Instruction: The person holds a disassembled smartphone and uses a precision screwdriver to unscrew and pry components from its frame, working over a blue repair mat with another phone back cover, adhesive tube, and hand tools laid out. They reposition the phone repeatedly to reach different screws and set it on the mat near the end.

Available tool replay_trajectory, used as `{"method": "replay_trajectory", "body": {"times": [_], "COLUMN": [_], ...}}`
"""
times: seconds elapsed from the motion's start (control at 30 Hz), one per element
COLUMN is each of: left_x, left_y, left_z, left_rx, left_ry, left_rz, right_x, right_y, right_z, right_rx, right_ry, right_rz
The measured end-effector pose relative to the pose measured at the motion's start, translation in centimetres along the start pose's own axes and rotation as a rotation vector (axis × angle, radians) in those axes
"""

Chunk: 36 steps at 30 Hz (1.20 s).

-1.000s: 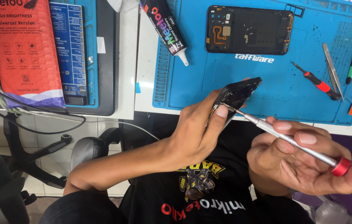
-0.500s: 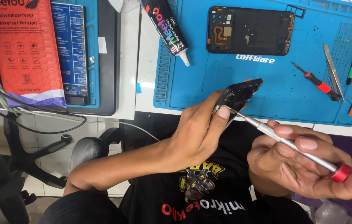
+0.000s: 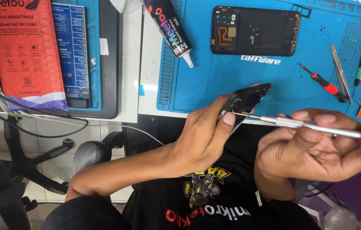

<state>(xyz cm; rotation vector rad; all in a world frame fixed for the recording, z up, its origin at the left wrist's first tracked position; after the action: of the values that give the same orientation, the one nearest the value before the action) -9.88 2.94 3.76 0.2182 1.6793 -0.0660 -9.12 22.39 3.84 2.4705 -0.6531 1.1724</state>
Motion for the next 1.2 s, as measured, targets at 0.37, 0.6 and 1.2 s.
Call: {"method": "replay_trajectory", "body": {"times": [0.37,0.6,1.2], "left_x": [0.1,0.35,0.19], "left_y": [0.12,0.23,0.23], "left_z": [0.19,0.37,0.43], "left_rx": [0.013,0.006,0.01], "left_ry": [-0.005,-0.01,-0.007], "left_rz": [-0.01,-0.006,-0.014], "right_x": [-0.34,-0.33,-0.12], "right_y": [0.67,0.89,0.25], "right_z": [-0.12,-0.07,0.47], "right_rx": [0.058,0.065,-0.049], "right_ry": [0.126,0.107,-0.014], "right_rz": [-0.017,-0.036,0.029]}}
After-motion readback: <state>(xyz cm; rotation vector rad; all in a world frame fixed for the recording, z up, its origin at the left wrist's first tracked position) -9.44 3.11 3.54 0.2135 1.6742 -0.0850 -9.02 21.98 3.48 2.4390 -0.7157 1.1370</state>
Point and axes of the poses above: each hand's wrist, its own z-axis away from the middle knuckle, its own y-axis out of the palm, x = y × z, the point moved 5 cm from there along -z, towards the middle knuckle
